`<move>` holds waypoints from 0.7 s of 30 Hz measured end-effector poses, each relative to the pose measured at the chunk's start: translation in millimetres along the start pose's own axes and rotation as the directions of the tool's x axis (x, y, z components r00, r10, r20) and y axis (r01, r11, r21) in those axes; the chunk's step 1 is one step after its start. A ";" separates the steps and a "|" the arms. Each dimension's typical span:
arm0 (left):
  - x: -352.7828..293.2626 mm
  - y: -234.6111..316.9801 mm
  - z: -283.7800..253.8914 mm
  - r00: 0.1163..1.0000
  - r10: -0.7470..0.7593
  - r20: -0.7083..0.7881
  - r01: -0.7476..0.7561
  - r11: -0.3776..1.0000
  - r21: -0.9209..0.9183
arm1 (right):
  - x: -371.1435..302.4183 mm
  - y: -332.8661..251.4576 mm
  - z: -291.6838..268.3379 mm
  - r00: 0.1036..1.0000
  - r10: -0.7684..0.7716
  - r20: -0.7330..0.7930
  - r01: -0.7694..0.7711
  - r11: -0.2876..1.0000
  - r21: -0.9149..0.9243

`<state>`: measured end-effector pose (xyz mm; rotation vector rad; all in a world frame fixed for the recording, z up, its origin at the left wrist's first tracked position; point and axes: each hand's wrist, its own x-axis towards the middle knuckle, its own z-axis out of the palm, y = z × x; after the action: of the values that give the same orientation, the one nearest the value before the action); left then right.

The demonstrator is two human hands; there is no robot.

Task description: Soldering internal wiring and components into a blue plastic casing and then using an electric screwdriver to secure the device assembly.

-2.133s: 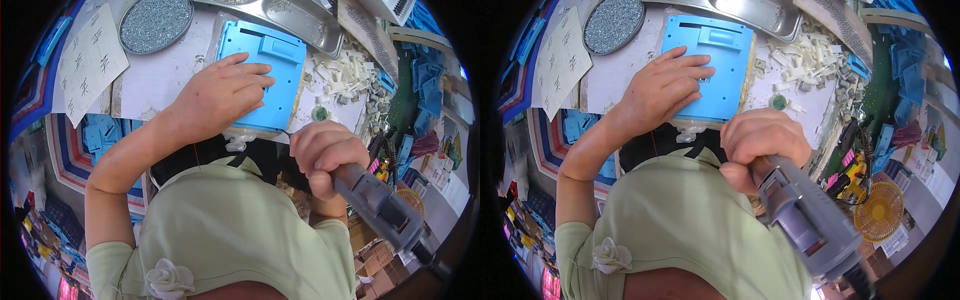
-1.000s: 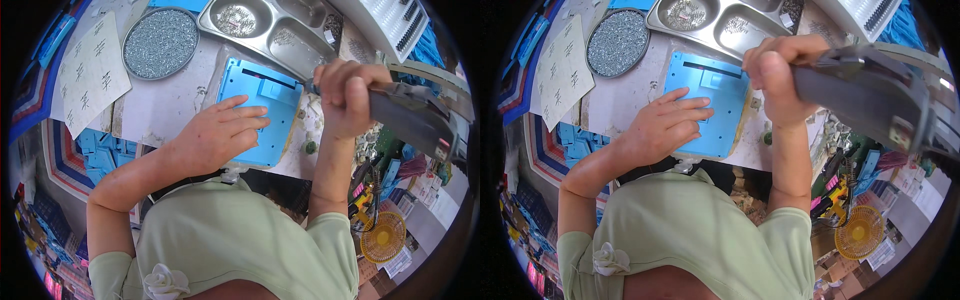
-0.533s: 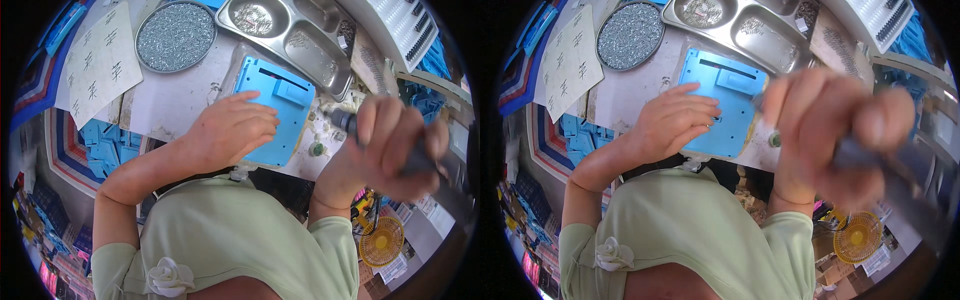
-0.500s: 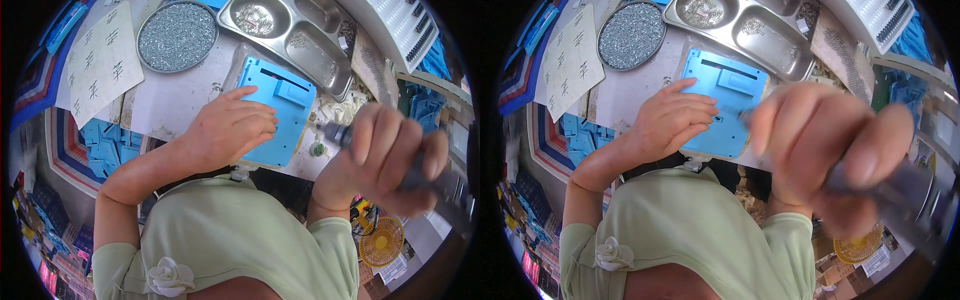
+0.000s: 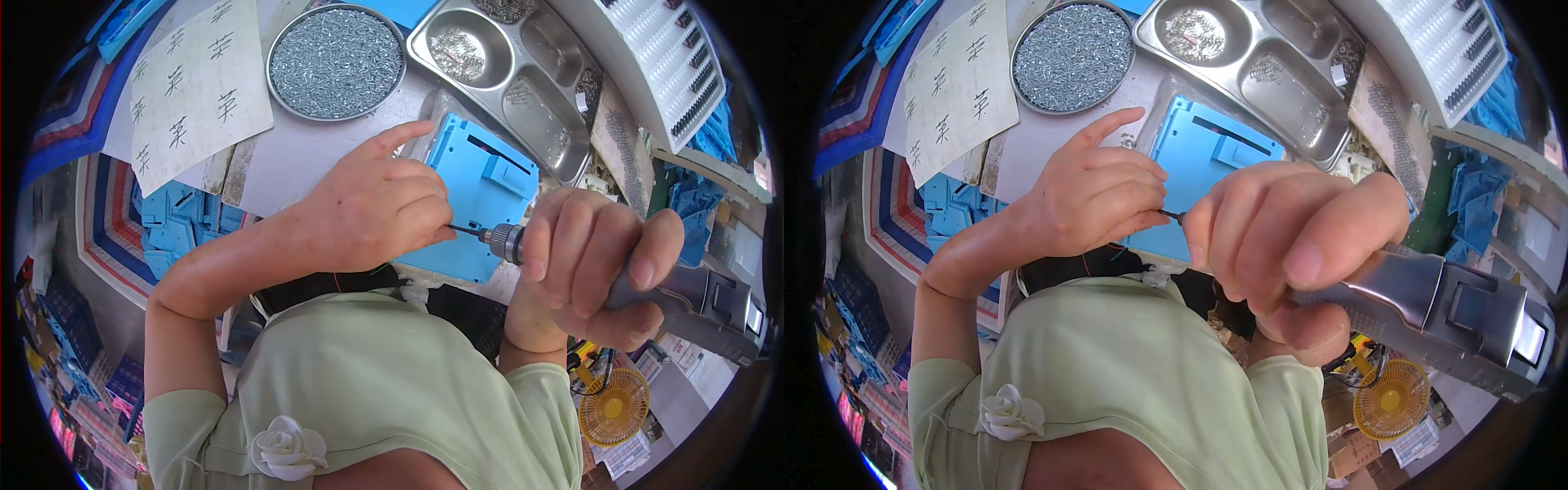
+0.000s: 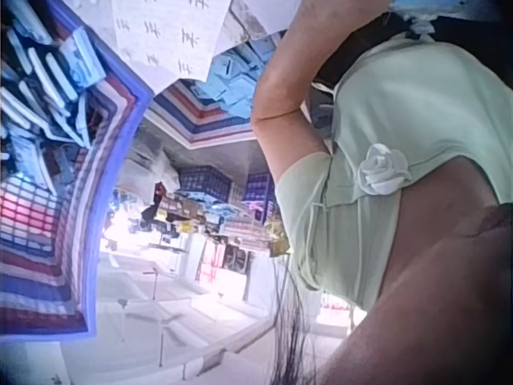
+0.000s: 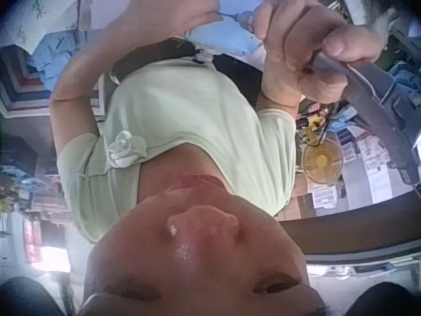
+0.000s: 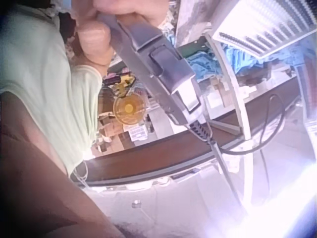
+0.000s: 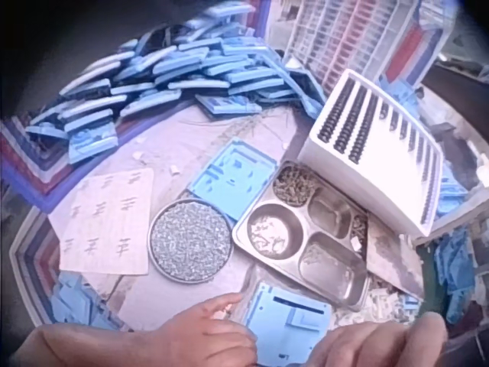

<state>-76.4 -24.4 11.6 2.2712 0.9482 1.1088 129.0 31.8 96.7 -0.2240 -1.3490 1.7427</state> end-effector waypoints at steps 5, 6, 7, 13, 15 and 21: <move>-1.0 -5.4 -0.7 0.997 0.062 -0.047 -0.063 0.998 -0.024 | 3.5 5.8 0.5 1.000 -0.003 -0.011 0.003 1.000 0.029; -3.3 -7.4 -2.2 0.997 0.042 -0.070 -0.042 0.999 0.001 | 6.4 7.3 -2.4 1.000 -0.008 0.007 0.008 1.000 0.012; -1.0 -10.3 -5.0 0.995 0.039 -0.086 -0.039 0.999 0.008 | 7.9 3.8 -3.4 1.000 -0.017 0.007 0.018 1.000 -0.023; -10.5 -27.0 -32.4 0.828 -0.529 -0.185 0.506 0.847 -0.162 | 40.1 43.3 -27.0 0.961 -0.264 -0.079 0.247 0.952 -0.178; -15.2 -27.2 -32.3 0.843 -0.520 -0.137 0.507 0.854 -0.119 | 46.0 55.8 -33.2 0.962 -0.269 -0.048 0.255 0.948 -0.189; -18.6 -26.0 -19.2 0.887 -0.430 -0.165 0.414 0.902 -0.125 | 47.9 74.0 -36.2 0.968 -0.246 -0.051 0.231 0.952 -0.200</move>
<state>-110.3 -19.2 -3.2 1.7884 1.3641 1.1498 83.9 91.0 37.1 -0.2219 -1.4275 1.3909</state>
